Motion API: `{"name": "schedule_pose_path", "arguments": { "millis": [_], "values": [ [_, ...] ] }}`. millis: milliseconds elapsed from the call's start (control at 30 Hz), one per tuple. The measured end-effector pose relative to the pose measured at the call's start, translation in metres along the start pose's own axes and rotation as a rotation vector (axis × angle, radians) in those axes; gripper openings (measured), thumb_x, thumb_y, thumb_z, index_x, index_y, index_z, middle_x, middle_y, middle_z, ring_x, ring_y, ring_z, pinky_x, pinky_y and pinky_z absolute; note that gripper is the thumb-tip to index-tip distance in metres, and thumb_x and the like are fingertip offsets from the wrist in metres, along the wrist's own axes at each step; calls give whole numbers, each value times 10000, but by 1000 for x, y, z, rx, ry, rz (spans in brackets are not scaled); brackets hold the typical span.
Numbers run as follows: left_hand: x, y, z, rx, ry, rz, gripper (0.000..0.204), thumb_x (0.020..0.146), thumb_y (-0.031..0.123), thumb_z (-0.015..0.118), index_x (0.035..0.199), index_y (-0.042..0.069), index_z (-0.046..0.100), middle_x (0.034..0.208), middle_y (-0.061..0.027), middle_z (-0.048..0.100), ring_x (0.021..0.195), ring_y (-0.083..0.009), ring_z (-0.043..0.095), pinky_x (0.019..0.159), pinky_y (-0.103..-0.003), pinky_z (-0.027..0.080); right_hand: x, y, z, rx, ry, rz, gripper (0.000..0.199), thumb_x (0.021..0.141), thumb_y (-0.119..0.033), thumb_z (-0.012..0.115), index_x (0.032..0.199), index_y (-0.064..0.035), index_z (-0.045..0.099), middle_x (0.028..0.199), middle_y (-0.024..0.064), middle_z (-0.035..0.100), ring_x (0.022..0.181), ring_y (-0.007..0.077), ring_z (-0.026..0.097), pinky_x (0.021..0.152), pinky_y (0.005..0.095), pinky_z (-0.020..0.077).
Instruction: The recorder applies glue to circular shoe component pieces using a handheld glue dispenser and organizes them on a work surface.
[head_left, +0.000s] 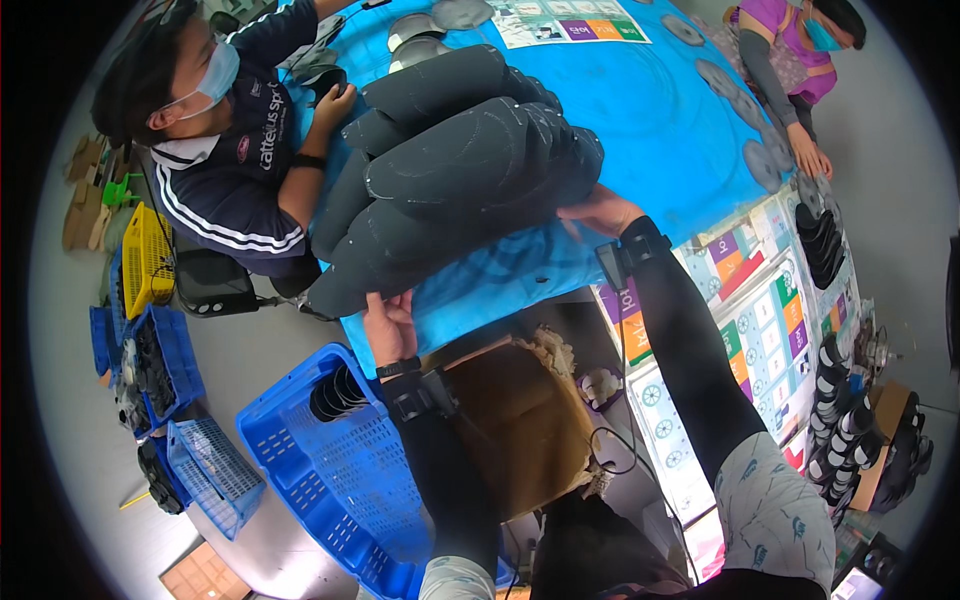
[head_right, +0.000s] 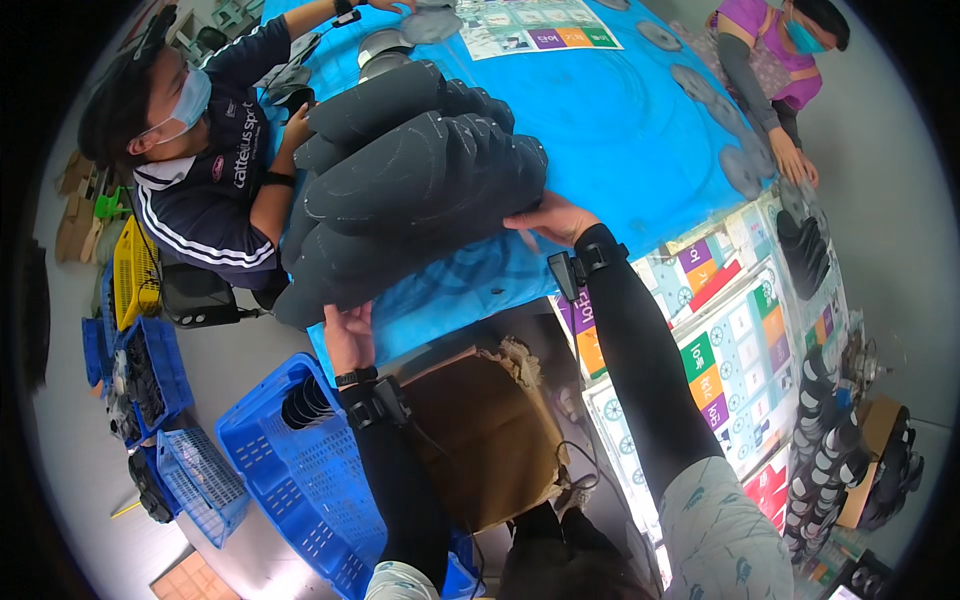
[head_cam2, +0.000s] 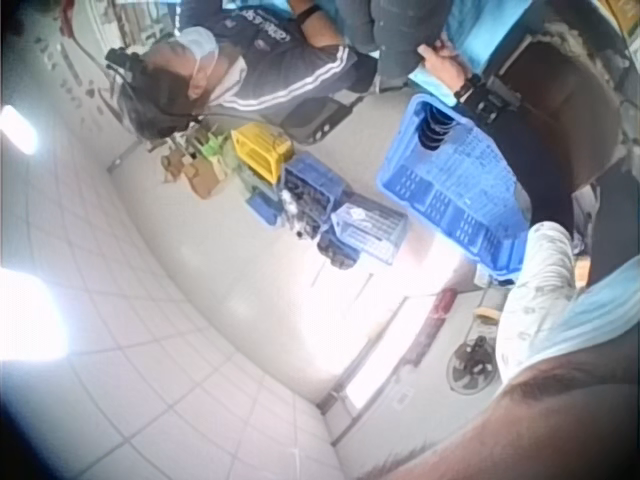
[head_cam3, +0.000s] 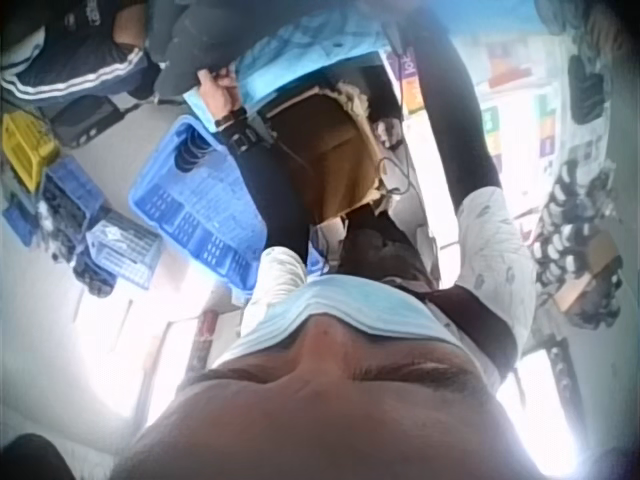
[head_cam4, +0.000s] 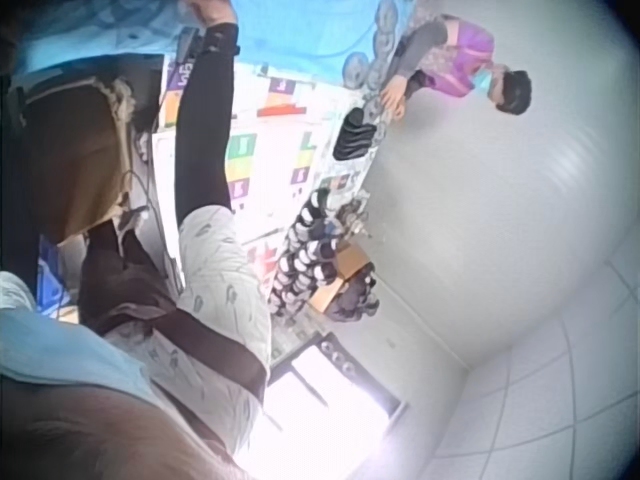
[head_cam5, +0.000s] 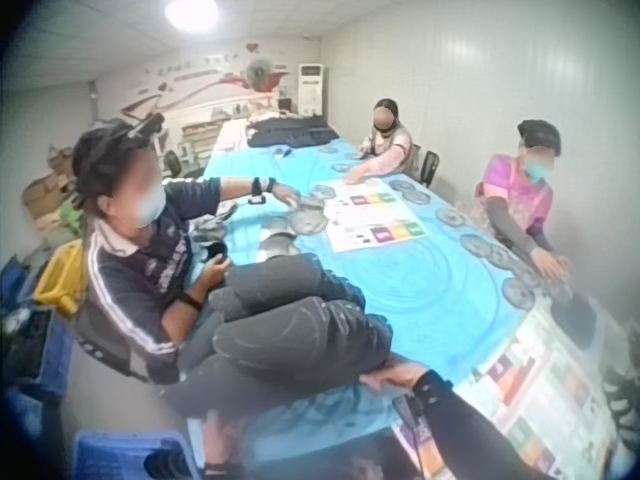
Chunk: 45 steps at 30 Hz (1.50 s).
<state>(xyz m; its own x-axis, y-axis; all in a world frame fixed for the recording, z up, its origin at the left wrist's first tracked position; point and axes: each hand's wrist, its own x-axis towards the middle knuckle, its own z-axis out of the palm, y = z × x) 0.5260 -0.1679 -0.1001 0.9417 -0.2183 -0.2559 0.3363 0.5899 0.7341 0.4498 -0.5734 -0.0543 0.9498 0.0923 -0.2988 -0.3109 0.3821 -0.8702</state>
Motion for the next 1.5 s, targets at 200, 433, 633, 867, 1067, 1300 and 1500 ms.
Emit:
{"name": "schedule_pose_path", "arguments": {
  "millis": [200,433,633,867,1067,1300,1500],
  "values": [
    [8,4,-10,-52,-118,-51,514,1040,355,584,1461,102,432,1466,-74,534,1302,-239,558,1128,-450,428,-2,5,8,-14,45,-25,709,831,-41,818,1443,-7,463,1357,90,584,1236,184,541,1001,336,465],
    [6,-7,-6,-6,-220,44,600,1006,378,630,1499,139,385,1481,-78,523,1322,-260,546,1137,-485,417,-4,22,-3,-28,114,-109,672,829,-72,831,1409,-29,494,1255,61,615,1033,136,579,665,269,467],
    [-8,-4,-12,-12,-234,62,575,1016,365,614,1493,133,391,1457,-83,541,1299,-261,563,1114,-522,448,-13,19,16,-82,167,-85,627,816,-79,845,1353,-32,523,1109,9,634,889,99,562,633,297,431],
    [-31,2,-5,-2,-237,49,497,1051,329,554,1475,110,412,1437,-99,556,1291,-276,570,1106,-542,459,-43,17,30,-7,211,-119,772,798,-38,843,1461,-29,448,1387,96,571,1255,208,544,1021,351,472],
    [-53,6,12,-9,-245,2,497,1057,337,537,1474,98,413,1456,-110,540,1294,-302,573,1106,-553,457,-77,17,28,46,175,-121,794,808,22,809,1492,-18,408,1482,132,504,1373,245,466,1160,395,370],
    [-104,7,34,2,-311,-25,503,1055,327,545,1483,103,406,1467,-105,534,1298,-301,569,1115,-553,446,-151,22,30,24,252,-145,711,797,-33,841,1422,-8,503,1371,111,596,1302,235,529,1124,384,412],
    [-169,-35,69,-20,-431,-63,530,1025,359,600,1424,27,493,1446,-125,553,1307,-350,550,1149,-580,392,-279,19,15,-46,198,-270,662,827,-110,836,1399,21,529,1374,150,605,1247,244,561,1076,369,452]
  ]
}}
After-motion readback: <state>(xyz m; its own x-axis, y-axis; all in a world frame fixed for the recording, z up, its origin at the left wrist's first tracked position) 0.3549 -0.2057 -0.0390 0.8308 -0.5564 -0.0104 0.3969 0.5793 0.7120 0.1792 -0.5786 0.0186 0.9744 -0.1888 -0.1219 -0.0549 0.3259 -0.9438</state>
